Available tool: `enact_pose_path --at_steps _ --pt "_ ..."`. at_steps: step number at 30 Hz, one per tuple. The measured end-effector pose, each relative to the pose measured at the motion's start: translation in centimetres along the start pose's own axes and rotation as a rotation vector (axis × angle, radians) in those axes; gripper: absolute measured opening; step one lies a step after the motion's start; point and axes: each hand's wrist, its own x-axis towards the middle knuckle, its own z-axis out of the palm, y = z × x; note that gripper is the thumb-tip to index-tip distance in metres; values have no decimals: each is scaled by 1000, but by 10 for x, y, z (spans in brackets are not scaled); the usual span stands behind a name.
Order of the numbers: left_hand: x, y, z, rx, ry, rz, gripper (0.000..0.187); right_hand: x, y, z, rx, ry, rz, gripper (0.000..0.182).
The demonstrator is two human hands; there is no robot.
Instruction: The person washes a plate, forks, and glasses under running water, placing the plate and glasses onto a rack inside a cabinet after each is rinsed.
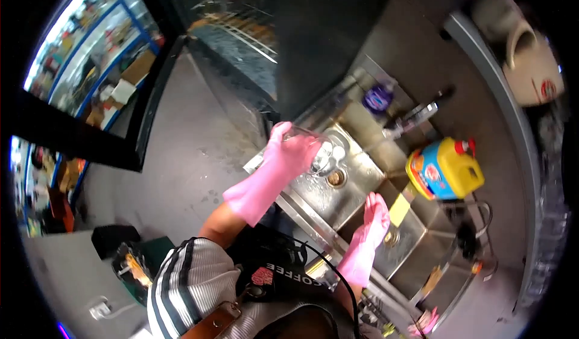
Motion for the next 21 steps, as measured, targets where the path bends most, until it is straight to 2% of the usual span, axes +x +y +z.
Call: enact_pose_path --at_steps 2,4,6,8,10,12,14,16,18,20,21 --pt "-11 38 -21 -49 -106 168 61 1 -1 -1 -4 6 14 30" --pt "-42 76 -20 -123 -177 325 43 5 -1 -6 -19 -2 36 31" --pt "-74 102 -1 -107 -281 571 51 14 0 -9 -16 6 56 22" --pt "-77 148 15 -220 -400 702 45 20 0 -11 33 -33 104 24" --pt "-83 178 41 -56 -471 999 31 30 2 -12 15 -28 107 29" --pt "-73 202 79 56 -557 1319 28 36 7 -10 -45 -102 13 37" --pt "-47 239 116 129 -386 1458 41 30 -3 9 -65 -62 19 36" --pt "21 305 139 358 -346 1719 60 25 -5 22 -56 -27 -6 36" --pt "33 308 164 375 -367 1604 71 14 -7 36 -75 2 -27 35" --pt "57 310 179 385 -296 1624 77 -4 -16 58 -120 60 -34 35" --pt "69 313 182 438 -337 1596 78 -18 -22 73 -155 103 -26 35"
